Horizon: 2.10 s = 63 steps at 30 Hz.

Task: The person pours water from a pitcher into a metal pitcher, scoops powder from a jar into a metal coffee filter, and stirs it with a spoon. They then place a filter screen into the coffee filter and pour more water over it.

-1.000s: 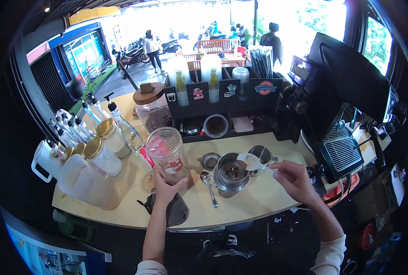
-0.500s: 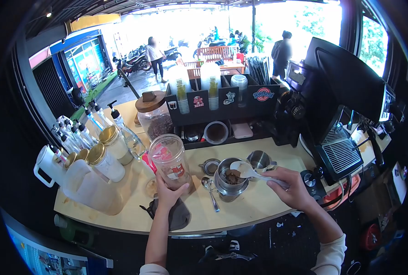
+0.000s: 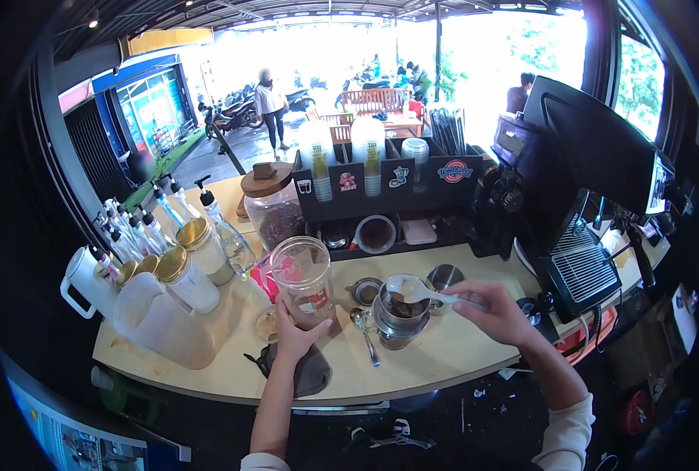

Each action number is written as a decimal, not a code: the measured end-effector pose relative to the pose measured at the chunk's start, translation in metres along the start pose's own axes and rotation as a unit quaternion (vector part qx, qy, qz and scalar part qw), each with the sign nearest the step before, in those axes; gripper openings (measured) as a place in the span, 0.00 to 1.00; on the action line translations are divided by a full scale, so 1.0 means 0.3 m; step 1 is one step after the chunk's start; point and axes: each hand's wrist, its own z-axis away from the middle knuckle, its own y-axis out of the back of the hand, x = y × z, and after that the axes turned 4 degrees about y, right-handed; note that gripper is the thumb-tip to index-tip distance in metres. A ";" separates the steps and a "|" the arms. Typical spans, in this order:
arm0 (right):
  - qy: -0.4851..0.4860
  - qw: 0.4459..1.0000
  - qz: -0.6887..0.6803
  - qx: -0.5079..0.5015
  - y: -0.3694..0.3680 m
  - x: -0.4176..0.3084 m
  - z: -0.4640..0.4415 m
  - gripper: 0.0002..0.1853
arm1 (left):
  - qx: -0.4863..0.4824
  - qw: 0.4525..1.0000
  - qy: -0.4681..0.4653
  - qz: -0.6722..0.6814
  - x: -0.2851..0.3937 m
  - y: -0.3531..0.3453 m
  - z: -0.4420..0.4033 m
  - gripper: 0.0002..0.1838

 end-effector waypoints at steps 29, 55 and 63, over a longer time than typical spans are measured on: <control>0.145 0.980 0.098 0.090 0.035 0.040 -0.191 0.10 | -0.029 0.999 0.022 -0.040 0.031 -0.026 -0.017 0.55; 0.028 0.947 -0.209 0.242 -0.091 0.701 0.002 0.11 | -0.112 0.991 -0.064 -0.031 0.329 -0.375 0.043 0.45; 0.006 0.917 -0.306 0.255 -0.066 0.705 0.023 0.11 | -0.114 0.992 -0.034 -0.049 0.333 -0.371 0.052 0.43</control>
